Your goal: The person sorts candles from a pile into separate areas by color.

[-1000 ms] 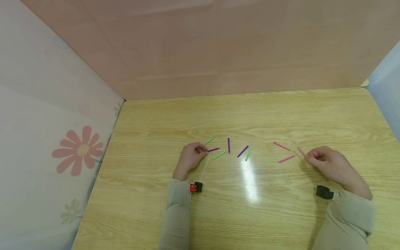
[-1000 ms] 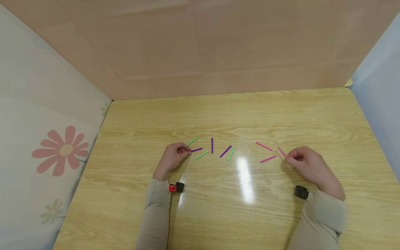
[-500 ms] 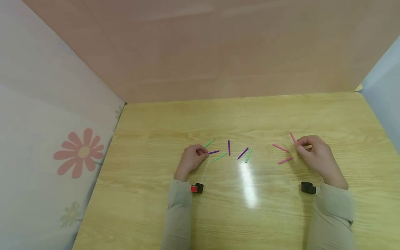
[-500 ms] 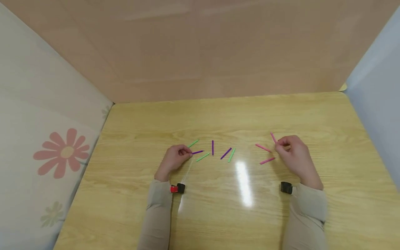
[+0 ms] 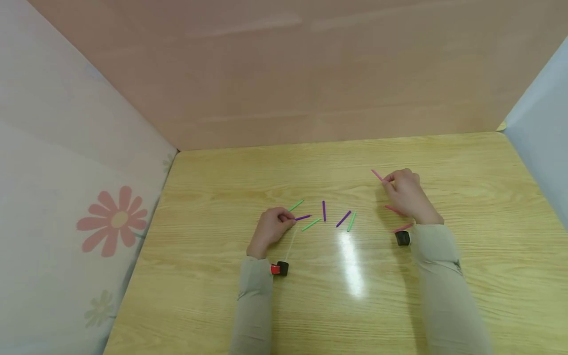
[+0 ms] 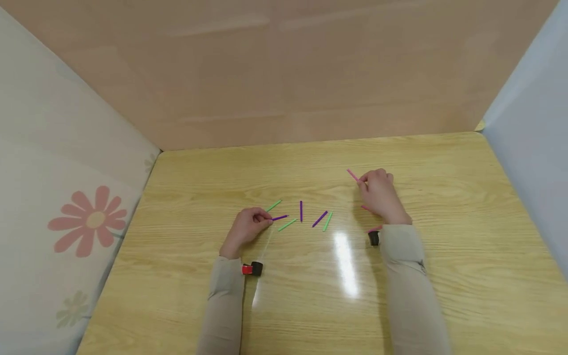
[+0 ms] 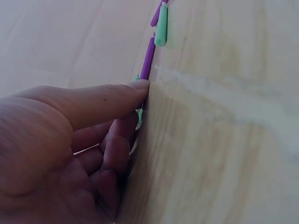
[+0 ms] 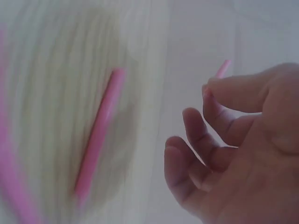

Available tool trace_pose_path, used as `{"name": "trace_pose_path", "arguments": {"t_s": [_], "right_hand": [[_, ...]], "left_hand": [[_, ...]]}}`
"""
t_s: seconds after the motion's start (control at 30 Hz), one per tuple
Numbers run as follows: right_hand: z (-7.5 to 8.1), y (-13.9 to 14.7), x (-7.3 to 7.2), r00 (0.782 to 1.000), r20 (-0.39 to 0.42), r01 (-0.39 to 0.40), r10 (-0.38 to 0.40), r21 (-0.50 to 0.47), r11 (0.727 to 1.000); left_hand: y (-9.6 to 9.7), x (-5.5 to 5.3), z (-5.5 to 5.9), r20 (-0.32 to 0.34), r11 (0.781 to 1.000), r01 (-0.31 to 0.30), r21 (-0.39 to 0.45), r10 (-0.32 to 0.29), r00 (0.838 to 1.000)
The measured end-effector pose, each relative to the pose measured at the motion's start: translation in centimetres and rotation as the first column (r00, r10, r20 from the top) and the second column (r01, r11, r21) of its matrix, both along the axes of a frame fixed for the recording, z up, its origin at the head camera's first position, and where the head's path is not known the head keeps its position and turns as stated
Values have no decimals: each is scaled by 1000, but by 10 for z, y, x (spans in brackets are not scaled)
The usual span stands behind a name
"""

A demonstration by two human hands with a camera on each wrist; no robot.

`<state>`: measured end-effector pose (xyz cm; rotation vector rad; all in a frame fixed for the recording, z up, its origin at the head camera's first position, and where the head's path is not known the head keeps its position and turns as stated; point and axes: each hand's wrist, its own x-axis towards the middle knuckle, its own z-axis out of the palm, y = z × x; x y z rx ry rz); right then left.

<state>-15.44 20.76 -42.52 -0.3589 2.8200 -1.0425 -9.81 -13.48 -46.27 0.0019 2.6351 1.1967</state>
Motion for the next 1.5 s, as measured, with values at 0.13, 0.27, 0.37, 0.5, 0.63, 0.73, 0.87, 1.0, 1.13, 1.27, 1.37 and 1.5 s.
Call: {"name": "trace_pose_path", "arguments": {"t_s": [0.13, 0.27, 0.37, 0.5, 0.63, 0.73, 0.87, 1.0, 1.13, 1.27, 1.37, 1.5], "right_hand": [[-1, -11, -19, 996, 93, -9, 4, 48, 999], [-4, -19, -37, 988, 152, -16, -1, 106, 994], [-8, -23, -47, 984, 179, -15, -10, 138, 990], [-11, -26, -56, 976, 214, 11, -44, 152, 988], [-11, -27, -63, 969, 234, 36, -74, 163, 986], [-9, -27, -69, 968, 236, 46, -87, 173, 984], [-8, -27, -73, 967, 234, 58, -103, 189, 980], [-8, -28, -75, 966, 230, 69, -115, 201, 977], [-8, -28, -77, 966, 230, 73, -119, 197, 978], [-8, -27, -78, 967, 233, 63, -107, 190, 980], [-8, -26, -79, 968, 228, 59, -103, 190, 980], [-7, -27, -79, 968, 224, 70, -114, 195, 978]], "left_hand": [[1, -3, -2, 4, 1000, 3, -1, -3, 1000], [3, -6, -3, -6, 1000, 6, -4, -6, 1000], [4, -7, -3, -8, 1000, 13, 5, -12, 1000], [6, -8, -3, -2, 999, 27, 21, -27, 1000], [8, -9, -2, 14, 1000, 24, 21, -24, 1000], [8, -9, -1, 21, 1000, 22, 16, -23, 1000], [8, -9, 0, 25, 1000, 22, 22, -22, 999], [7, -7, 2, 29, 999, 18, 28, -19, 999], [7, -7, 3, 26, 1000, 13, 29, -14, 1000], [7, -6, 3, 21, 1000, 14, 26, -15, 1000], [7, -6, 4, 22, 999, 21, 24, -22, 1000], [7, -5, 6, 30, 1000, 25, 17, -26, 999]]}}
